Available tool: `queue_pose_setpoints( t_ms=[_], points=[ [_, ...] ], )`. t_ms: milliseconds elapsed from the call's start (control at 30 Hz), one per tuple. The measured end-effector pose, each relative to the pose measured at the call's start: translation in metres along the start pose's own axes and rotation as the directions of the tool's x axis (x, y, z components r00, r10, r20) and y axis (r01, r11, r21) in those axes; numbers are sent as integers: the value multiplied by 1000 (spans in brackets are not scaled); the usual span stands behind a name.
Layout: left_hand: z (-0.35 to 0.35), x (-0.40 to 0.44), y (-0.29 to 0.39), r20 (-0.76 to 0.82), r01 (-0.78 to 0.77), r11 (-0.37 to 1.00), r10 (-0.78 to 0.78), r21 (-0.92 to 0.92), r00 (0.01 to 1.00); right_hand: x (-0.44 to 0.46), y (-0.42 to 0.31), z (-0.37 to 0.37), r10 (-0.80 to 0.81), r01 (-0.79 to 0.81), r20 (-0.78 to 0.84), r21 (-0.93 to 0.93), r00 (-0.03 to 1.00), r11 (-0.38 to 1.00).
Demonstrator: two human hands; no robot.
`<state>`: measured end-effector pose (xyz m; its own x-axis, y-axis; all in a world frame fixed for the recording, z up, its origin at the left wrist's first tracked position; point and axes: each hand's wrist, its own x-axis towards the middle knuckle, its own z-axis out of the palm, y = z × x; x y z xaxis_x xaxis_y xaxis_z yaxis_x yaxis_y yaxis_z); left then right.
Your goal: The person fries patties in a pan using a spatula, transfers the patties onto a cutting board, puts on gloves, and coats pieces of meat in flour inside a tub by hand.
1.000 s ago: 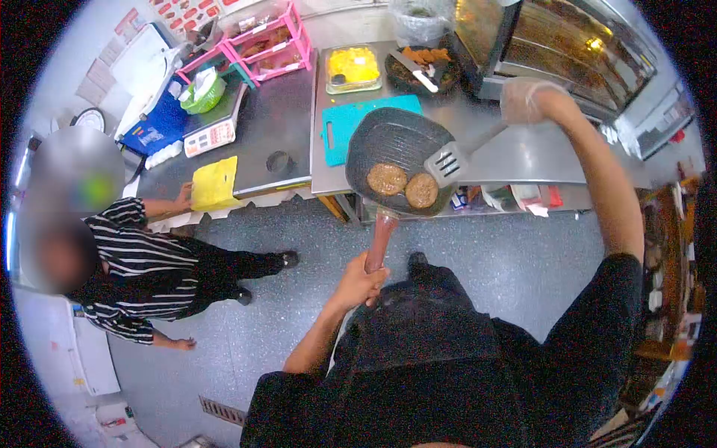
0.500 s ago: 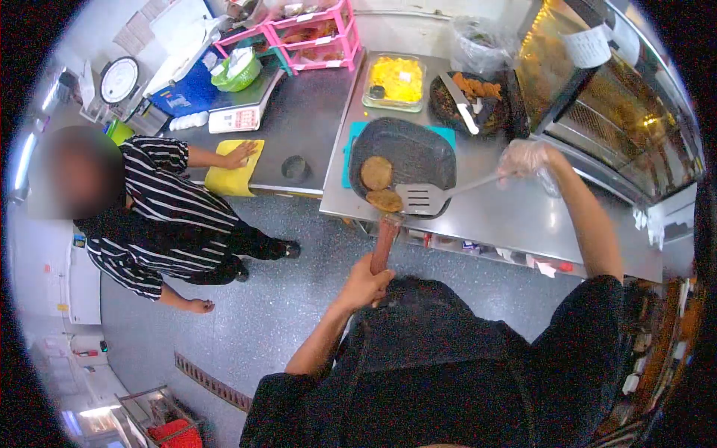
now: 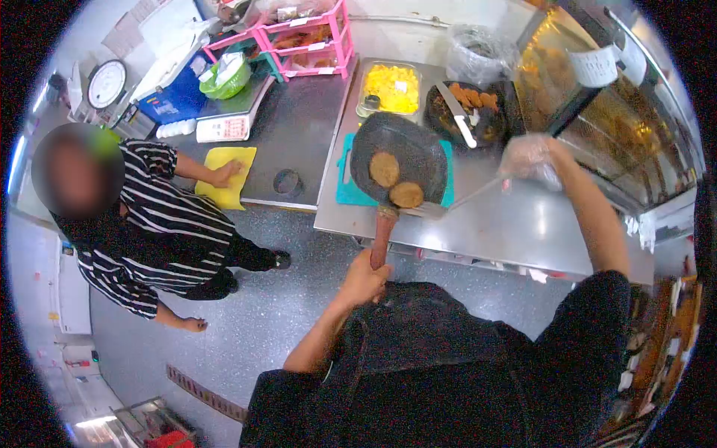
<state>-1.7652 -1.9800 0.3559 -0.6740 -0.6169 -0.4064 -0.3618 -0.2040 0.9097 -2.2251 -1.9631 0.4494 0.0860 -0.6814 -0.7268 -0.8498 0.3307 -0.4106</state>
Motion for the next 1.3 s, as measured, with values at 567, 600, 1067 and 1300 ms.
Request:
queue_pose_setpoints(
  t_ms=[567, 600, 1067, 1300],
  points=[
    [8, 8, -37, 47, 70, 970, -60, -235, 997, -56, -118, 55, 202, -478, -728, -192, 655, 857],
    [9, 10, -44, 41, 31, 975, -22, -222, 999, -55, -122, 55, 222, -512, -755, -171, 617, 842],
    [5, -2, -50, -20, -51, 992, 49, -117, 999, 56, 17, 72, -173, 95, -354, -228, 919, 969],
    [2, -7, -49, 43, 20, 970, -10, -240, 999, 30, -9, 79, -76, 232, -596, 190, 800, 954]
  ],
)
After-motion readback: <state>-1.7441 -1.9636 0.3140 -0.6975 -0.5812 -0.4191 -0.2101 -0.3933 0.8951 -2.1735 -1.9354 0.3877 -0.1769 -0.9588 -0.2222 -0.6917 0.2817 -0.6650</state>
